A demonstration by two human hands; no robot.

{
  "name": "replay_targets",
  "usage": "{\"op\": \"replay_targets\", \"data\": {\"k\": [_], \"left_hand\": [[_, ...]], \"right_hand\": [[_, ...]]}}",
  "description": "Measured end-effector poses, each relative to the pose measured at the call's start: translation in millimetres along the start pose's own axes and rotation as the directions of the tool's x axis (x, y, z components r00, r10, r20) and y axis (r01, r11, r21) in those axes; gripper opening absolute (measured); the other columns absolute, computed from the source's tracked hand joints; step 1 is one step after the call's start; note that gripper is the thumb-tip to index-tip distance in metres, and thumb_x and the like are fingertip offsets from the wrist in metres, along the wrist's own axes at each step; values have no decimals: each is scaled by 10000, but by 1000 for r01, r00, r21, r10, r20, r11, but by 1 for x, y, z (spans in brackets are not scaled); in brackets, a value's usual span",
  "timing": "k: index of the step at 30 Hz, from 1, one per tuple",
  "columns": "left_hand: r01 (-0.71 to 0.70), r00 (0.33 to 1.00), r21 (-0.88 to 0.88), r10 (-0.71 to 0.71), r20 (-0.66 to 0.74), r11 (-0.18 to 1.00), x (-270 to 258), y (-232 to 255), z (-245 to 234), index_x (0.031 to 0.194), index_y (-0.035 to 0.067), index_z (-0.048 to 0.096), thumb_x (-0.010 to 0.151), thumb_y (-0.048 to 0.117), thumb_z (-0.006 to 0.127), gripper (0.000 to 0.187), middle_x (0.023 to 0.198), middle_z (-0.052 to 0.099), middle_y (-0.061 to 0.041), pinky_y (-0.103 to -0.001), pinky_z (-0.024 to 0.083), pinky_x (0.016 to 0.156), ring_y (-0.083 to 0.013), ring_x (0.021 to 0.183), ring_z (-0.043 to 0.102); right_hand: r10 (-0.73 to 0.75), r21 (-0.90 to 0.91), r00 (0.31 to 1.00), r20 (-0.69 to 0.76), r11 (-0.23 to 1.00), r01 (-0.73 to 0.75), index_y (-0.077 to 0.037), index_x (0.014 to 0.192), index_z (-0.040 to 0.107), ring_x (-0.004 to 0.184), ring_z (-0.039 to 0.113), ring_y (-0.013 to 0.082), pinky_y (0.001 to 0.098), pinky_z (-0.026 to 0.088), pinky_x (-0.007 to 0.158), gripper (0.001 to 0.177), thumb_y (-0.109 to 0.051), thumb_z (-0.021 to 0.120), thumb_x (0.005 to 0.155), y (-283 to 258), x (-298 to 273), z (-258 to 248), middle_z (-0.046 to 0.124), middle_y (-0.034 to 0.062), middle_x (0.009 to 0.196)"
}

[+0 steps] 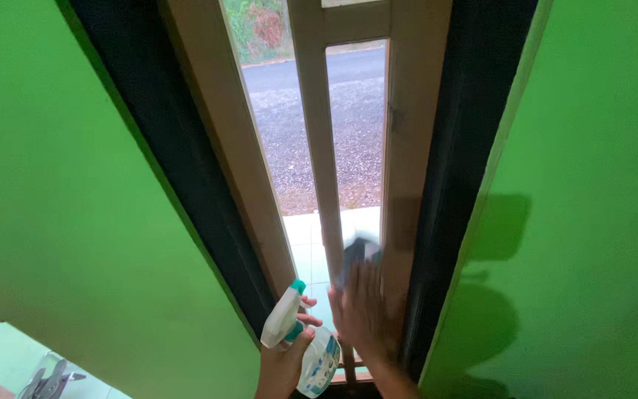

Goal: The person cleans a wooden door frame with glass panels using a spray bottle and a cloth. They repeatedly spray the frame and wipe it down with a cloth, focusing on the vertical and horizontal sections of the frame.

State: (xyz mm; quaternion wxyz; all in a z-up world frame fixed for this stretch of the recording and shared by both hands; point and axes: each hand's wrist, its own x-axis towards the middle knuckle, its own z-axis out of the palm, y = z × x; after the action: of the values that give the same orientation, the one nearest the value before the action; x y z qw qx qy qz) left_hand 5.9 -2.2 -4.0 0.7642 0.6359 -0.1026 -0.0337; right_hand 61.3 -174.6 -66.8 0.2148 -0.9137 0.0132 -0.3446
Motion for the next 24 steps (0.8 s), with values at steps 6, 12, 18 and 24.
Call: {"op": "replay_targets", "data": {"k": [6,12,18,24], "left_hand": [[24,999,-6,-24,-30,1000,14,-18,-3,1391,111,552,764,15,698,651,1238,677,-137,-454,576,992,-210,1028,702],[-93,996,53,93,12,994,19,-55,-6,1358,60,559,780,-27,690,600,1230,662,-113,-386,542,939,-196,978,680],[30,999,54,-28,-30,998,7,-91,-8,1323,58,573,743,-70,690,605,1200,681,-96,-366,561,872,-180,968,684],[11,1000,59,-9,-30,998,1,-119,-1,1302,46,590,743,-100,663,582,1184,676,-87,-352,559,865,-186,962,683]], "right_hand": [[-162,-53,955,-250,987,154,87,1578,186,1543,134,538,626,82,1265,845,-500,453,1032,-6,102,-10,180,388,1633],[20,-87,987,157,996,-6,15,1563,207,1479,203,528,605,104,1221,861,-613,367,996,50,-55,73,263,334,1578],[207,27,903,377,972,-234,-5,1611,230,1381,380,469,570,223,1202,908,-631,299,956,64,-91,110,402,309,1478],[-29,-186,997,70,982,42,77,1409,439,1331,470,534,609,257,1207,743,-565,391,1037,78,-43,119,474,375,1407]]}}
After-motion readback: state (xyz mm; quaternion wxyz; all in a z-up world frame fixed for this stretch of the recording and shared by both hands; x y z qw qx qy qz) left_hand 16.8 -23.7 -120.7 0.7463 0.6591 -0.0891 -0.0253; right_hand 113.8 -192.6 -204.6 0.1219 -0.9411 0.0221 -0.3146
